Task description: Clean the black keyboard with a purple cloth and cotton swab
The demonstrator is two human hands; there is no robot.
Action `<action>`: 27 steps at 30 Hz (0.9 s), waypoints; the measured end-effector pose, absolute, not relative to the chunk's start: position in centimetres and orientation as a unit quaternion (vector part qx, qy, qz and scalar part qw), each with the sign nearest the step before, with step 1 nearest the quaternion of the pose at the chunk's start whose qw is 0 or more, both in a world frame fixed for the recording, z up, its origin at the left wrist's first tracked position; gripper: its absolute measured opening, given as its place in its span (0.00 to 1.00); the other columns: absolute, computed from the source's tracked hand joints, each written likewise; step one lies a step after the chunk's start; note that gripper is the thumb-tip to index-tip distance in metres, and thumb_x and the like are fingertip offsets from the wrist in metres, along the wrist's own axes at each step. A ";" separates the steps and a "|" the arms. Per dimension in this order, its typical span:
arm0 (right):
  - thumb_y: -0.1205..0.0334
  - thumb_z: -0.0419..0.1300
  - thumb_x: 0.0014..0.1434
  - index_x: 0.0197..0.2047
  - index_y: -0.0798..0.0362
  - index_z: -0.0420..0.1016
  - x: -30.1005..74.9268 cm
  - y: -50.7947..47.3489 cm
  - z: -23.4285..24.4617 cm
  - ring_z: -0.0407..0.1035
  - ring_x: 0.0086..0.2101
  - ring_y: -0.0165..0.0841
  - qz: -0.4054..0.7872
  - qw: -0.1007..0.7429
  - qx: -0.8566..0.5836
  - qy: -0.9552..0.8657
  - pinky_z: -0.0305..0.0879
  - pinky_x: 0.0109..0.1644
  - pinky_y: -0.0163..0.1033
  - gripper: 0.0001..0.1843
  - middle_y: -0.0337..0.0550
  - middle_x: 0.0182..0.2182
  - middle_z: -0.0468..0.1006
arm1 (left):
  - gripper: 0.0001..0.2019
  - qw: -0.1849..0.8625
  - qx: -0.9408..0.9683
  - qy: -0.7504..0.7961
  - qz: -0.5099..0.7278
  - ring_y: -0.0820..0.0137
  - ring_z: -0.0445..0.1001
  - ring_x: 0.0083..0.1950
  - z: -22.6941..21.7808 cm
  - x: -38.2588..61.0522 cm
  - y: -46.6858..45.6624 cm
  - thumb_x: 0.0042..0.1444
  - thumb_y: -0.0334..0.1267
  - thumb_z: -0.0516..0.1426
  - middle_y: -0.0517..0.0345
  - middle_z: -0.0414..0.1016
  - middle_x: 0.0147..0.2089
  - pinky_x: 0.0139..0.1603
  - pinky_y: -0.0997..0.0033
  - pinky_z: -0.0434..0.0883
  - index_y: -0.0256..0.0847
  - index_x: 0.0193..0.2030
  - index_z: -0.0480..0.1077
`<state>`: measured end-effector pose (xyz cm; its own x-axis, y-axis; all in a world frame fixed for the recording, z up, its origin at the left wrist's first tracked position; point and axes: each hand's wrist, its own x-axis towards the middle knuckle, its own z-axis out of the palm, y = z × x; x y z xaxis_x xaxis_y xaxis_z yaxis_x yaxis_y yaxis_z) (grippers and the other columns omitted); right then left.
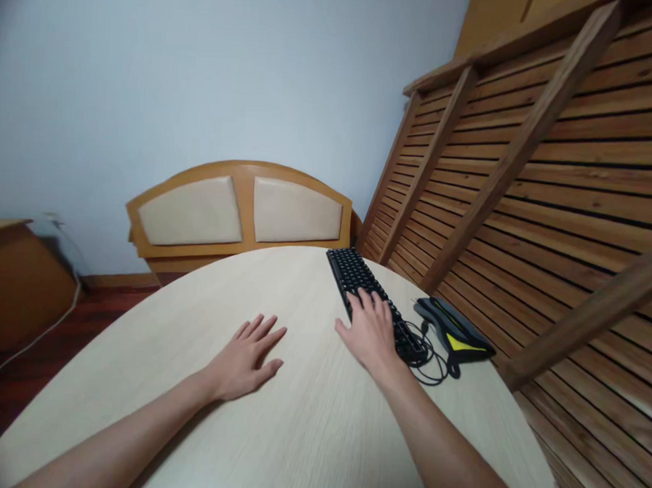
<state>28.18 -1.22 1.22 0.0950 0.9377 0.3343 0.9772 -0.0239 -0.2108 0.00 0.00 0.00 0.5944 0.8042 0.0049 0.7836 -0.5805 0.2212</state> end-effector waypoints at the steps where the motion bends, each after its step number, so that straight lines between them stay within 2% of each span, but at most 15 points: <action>1: 0.47 0.61 0.59 0.71 0.59 0.61 29.1 -1.0 1.5 0.46 0.68 0.65 -0.067 0.179 -0.759 -0.623 0.43 0.69 0.67 0.42 0.61 0.72 0.54 | 0.34 0.098 0.888 0.447 0.054 0.47 0.39 0.78 0.0 0.0 0.0 0.66 0.57 0.51 0.48 0.43 0.78 0.75 0.42 0.46 0.46 0.75 0.55; 3: 0.37 0.62 0.54 0.74 0.55 0.54 30.7 -0.7 1.8 0.48 0.67 0.69 -0.026 0.129 -0.821 -0.556 0.48 0.66 0.70 0.52 0.59 0.73 0.49 | 0.34 0.098 0.887 0.447 0.058 0.46 0.40 0.78 -0.1 0.0 0.0 0.66 0.56 0.51 0.47 0.44 0.78 0.75 0.42 0.46 0.46 0.75 0.55; 5: 0.33 0.60 0.53 0.75 0.51 0.50 31.6 -0.6 1.9 0.55 0.64 0.68 0.031 0.098 -0.841 -0.531 0.54 0.63 0.67 0.55 0.56 0.74 0.46 | 0.34 0.100 0.886 0.447 0.066 0.45 0.40 0.78 -0.1 0.0 0.0 0.65 0.55 0.52 0.48 0.45 0.78 0.75 0.41 0.46 0.46 0.75 0.55; 7: 0.32 0.59 0.54 0.75 0.49 0.49 31.4 -0.6 2.0 0.59 0.62 0.65 0.059 0.089 -0.842 -0.529 0.58 0.61 0.65 0.54 0.54 0.74 0.47 | 0.34 0.107 0.883 0.449 0.080 0.46 0.42 0.78 -0.3 0.2 0.1 0.66 0.55 0.52 0.49 0.48 0.78 0.74 0.41 0.47 0.45 0.75 0.54; 12: 0.33 0.59 0.54 0.74 0.48 0.53 27.7 -1.8 2.4 0.60 0.60 0.65 0.066 0.094 -0.825 -0.554 0.61 0.59 0.65 0.51 0.52 0.73 0.50 | 0.33 0.144 0.873 0.449 0.128 0.52 0.46 0.78 -0.9 0.9 0.4 0.70 0.54 0.45 0.47 0.54 0.76 0.76 0.49 0.49 0.34 0.74 0.55; 15: 0.30 0.59 0.54 0.72 0.50 0.59 24.6 -2.9 2.3 0.59 0.62 0.63 0.097 0.123 -0.777 -0.610 0.60 0.61 0.63 0.51 0.52 0.73 0.52 | 0.34 0.173 0.853 0.467 0.156 0.53 0.48 0.77 -1.1 1.6 0.3 0.71 0.54 0.43 0.45 0.54 0.75 0.76 0.50 0.50 0.32 0.74 0.53; 18: 0.37 0.60 0.58 0.71 0.52 0.62 22.1 -4.0 2.2 0.56 0.65 0.58 0.146 0.164 -0.690 -0.690 0.56 0.67 0.59 0.45 0.53 0.73 0.53 | 0.33 0.184 0.829 0.491 0.194 0.55 0.51 0.77 -0.5 2.2 -0.2 0.70 0.53 0.44 0.44 0.52 0.76 0.75 0.52 0.53 0.34 0.75 0.52; 20: 0.44 0.60 0.61 0.71 0.53 0.62 21.7 -4.1 2.5 0.56 0.67 0.50 0.205 0.186 -0.591 -0.757 0.54 0.69 0.54 0.39 0.53 0.72 0.55 | 0.34 0.163 0.827 0.499 0.200 0.55 0.50 0.77 0.3 2.5 -0.9 0.68 0.53 0.48 0.44 0.50 0.77 0.75 0.52 0.53 0.36 0.75 0.53; 22: 0.51 0.58 0.63 0.70 0.50 0.64 22.7 -3.6 3.2 0.61 0.65 0.44 0.221 0.226 -0.524 -0.791 0.58 0.68 0.49 0.34 0.50 0.70 0.61 | 0.36 0.126 0.833 0.507 0.181 0.50 0.46 0.78 1.2 2.8 -1.7 0.65 0.56 0.51 0.45 0.47 0.78 0.74 0.47 0.52 0.40 0.74 0.55; 24: 0.54 0.56 0.65 0.66 0.46 0.69 25.4 -2.6 4.4 0.71 0.57 0.40 0.155 0.258 -0.568 -0.766 0.65 0.62 0.46 0.26 0.46 0.64 0.71 | 0.38 0.096 0.839 0.514 0.148 0.41 0.41 0.77 2.0 3.2 -2.5 0.60 0.62 0.54 0.47 0.44 0.79 0.73 0.37 0.48 0.48 0.73 0.58; 25: 0.54 0.55 0.65 0.63 0.43 0.71 27.3 -2.0 5.0 0.72 0.56 0.39 0.094 0.246 -0.621 -0.739 0.66 0.61 0.44 0.24 0.42 0.60 0.75 | 0.40 0.090 0.843 0.514 0.131 0.37 0.39 0.77 2.2 3.5 -2.9 0.58 0.66 0.55 0.48 0.43 0.79 0.72 0.33 0.46 0.50 0.73 0.59; 27: 0.56 0.55 0.65 0.63 0.50 0.72 31.8 -1.0 5.9 0.67 0.60 0.43 0.034 0.246 -0.689 -0.681 0.60 0.65 0.47 0.25 0.48 0.62 0.73 | 0.44 0.083 0.849 0.511 0.102 0.32 0.35 0.76 2.4 4.3 -3.3 0.53 0.70 0.57 0.49 0.43 0.79 0.71 0.28 0.42 0.52 0.73 0.59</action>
